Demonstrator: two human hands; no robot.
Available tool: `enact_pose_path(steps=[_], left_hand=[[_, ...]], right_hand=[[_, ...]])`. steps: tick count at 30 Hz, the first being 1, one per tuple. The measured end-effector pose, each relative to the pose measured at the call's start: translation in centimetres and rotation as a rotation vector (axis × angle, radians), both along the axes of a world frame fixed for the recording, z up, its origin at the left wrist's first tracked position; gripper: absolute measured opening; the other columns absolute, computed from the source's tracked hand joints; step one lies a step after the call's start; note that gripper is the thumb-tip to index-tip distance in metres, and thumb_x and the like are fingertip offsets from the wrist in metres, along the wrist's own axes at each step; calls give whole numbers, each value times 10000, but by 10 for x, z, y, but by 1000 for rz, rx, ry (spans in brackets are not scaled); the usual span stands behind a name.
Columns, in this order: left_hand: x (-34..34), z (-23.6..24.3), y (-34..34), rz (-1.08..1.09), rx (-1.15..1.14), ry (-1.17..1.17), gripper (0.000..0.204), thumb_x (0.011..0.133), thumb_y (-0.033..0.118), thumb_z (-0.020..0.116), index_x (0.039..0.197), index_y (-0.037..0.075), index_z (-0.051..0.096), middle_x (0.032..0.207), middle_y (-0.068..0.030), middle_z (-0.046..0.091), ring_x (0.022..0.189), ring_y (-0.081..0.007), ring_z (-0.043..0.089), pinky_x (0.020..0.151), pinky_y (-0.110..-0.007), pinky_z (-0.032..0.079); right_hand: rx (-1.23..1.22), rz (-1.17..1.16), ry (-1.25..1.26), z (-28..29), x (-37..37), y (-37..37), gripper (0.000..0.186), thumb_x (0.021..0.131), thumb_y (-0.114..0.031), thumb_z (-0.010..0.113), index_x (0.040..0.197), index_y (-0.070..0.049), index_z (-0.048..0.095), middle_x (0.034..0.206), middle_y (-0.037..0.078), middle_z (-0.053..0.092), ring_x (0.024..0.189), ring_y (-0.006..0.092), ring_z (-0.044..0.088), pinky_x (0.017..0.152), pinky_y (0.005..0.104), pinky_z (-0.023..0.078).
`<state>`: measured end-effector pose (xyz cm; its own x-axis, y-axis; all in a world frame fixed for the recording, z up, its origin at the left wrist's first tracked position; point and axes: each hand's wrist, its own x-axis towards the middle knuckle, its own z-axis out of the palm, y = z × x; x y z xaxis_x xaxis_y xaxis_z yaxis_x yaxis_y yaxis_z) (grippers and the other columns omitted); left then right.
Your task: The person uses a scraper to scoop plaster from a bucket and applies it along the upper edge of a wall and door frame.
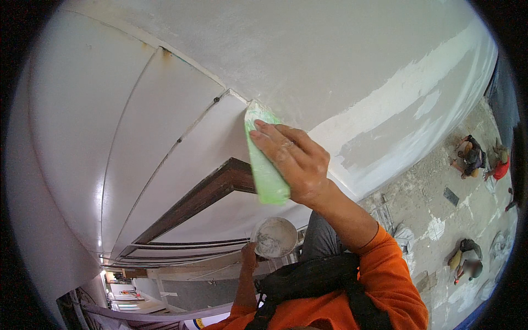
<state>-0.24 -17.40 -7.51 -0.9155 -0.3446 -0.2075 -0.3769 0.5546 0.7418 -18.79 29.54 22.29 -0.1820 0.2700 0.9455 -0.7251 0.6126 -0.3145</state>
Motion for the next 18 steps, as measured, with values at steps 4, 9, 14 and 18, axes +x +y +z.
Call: enact_pose_path(steps=[4,9,14,18], left_hand=[[-16,18,36,93,143,-113,523,844,450,663,1117,8,612,740,-68,584,426,-185,461,336,-357,351],[-18,54,65,192,235,-103,352,862,398,647,949,58,659,613,-9,515,355,-153,388,318,-352,311],[-8,49,40,-67,107,85,299,870,375,638,889,77,654,547,18,468,350,-121,373,325,-328,290],[-14,45,58,-2,164,-13,287,877,365,634,851,79,640,549,19,469,353,-112,373,329,-315,288]], right_hand=[[-61,300,-107,-12,5,42,513,673,9,698,1183,-37,696,1118,121,730,887,259,714,769,356,598],[-91,416,-145,5,-8,62,552,629,29,697,1172,-75,708,1101,89,735,878,284,706,761,365,586],[-23,371,-144,16,-7,58,537,615,18,709,1134,-118,733,1060,71,743,886,294,697,785,377,581],[13,427,-247,-4,-5,73,505,637,18,727,1123,-122,739,1033,81,746,878,289,698,786,385,577]])
